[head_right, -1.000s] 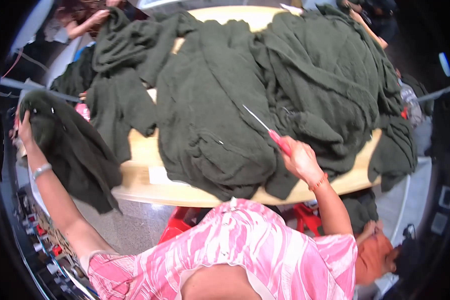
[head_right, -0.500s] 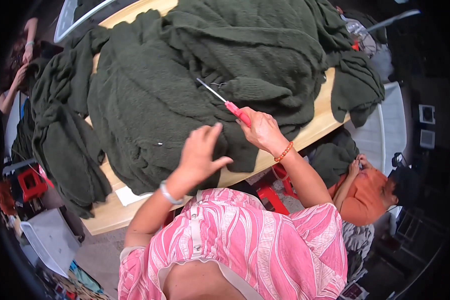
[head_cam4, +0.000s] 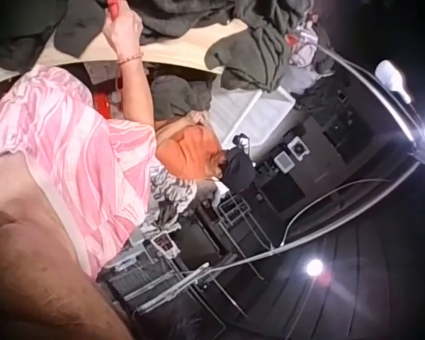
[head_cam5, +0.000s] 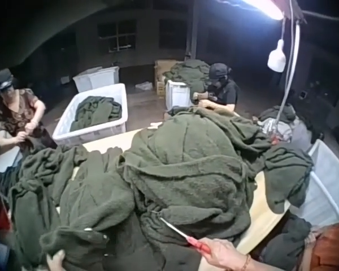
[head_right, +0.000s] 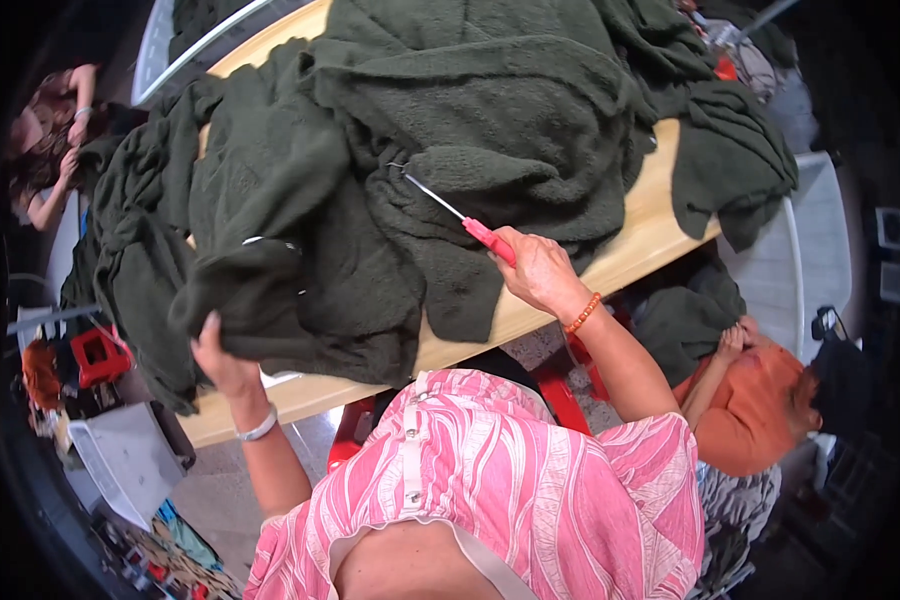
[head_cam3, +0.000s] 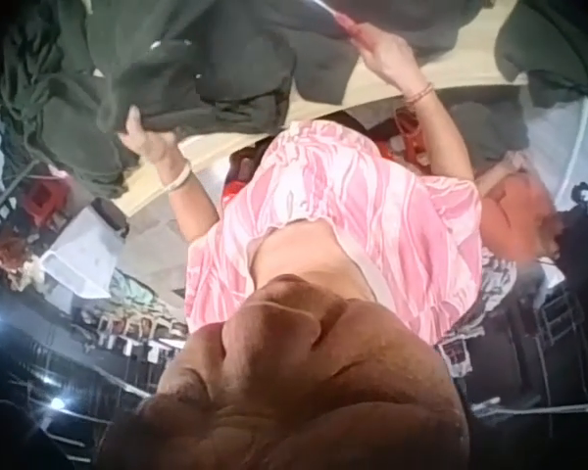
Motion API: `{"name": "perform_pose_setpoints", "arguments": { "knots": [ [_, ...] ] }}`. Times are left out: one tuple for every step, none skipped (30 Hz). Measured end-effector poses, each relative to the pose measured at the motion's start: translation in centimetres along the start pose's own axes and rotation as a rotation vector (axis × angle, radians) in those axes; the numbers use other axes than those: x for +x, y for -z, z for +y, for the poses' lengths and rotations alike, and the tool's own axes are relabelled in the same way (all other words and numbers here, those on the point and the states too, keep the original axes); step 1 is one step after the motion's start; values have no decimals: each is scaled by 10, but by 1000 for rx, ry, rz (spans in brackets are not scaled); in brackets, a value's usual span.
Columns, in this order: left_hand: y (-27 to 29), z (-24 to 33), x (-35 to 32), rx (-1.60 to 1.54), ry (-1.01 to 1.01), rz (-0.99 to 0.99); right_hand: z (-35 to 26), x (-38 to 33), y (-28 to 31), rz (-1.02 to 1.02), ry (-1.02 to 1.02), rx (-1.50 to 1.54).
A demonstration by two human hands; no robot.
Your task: Trim loose threads from green garments using a thread cutter.
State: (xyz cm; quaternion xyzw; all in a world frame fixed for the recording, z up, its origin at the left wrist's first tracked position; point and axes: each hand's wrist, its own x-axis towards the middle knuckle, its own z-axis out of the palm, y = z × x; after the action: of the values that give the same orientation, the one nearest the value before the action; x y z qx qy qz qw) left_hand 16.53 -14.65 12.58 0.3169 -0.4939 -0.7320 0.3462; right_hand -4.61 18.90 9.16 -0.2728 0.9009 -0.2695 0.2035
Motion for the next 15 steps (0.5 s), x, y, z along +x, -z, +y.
{"name": "perform_pose_setpoints", "arguments": {
  "knots": [
    [11, 11, -10, -164, -71, 52, 1, 1, 1, -9, 26, 10],
    [48, 1, -23, -107, -33, 80, 0, 1, 3, -17, 48, 7],
    [85, -18, -38, -57, 9, 109, -3, 0, 5, -23, 68, -1],
    [82, -27, -62, 63, 71, 49, -3, 1, 4, -32, 96, 1],
    [77, -40, -83, 179, 137, -8, -4, 3, 2, -41, 120, 4],
    [99, -64, -96, 384, 279, -192, -6, 4, 2, -94, 98, -26],
    [114, -85, -109, 581, 429, -374, -9, 5, 3, -149, 75, -63],
    [101, -92, -117, 547, 407, -360, -10, 4, 5, -165, 66, -89],
    [78, -99, -120, 512, 382, -349, -12, 4, 5, -172, 77, -98],
    [44, -83, -115, 890, 106, -221, -12, 4, 4, -176, 102, -111],
    [23, -71, -107, 878, 107, -221, -12, 4, 4, -180, 129, -123],
    [5, -64, -98, 975, -188, -182, -12, 3, 3, -190, 121, -126],
    [-12, -59, -90, 1063, -487, -131, -11, 3, 2, -189, 120, -139],
    [-32, -59, -80, 1117, -602, -182, -9, 2, 3, -181, 109, -137],
    [-49, -60, -73, 1178, -722, -226, -10, 3, 2, -175, 108, -128]
  ]
}}
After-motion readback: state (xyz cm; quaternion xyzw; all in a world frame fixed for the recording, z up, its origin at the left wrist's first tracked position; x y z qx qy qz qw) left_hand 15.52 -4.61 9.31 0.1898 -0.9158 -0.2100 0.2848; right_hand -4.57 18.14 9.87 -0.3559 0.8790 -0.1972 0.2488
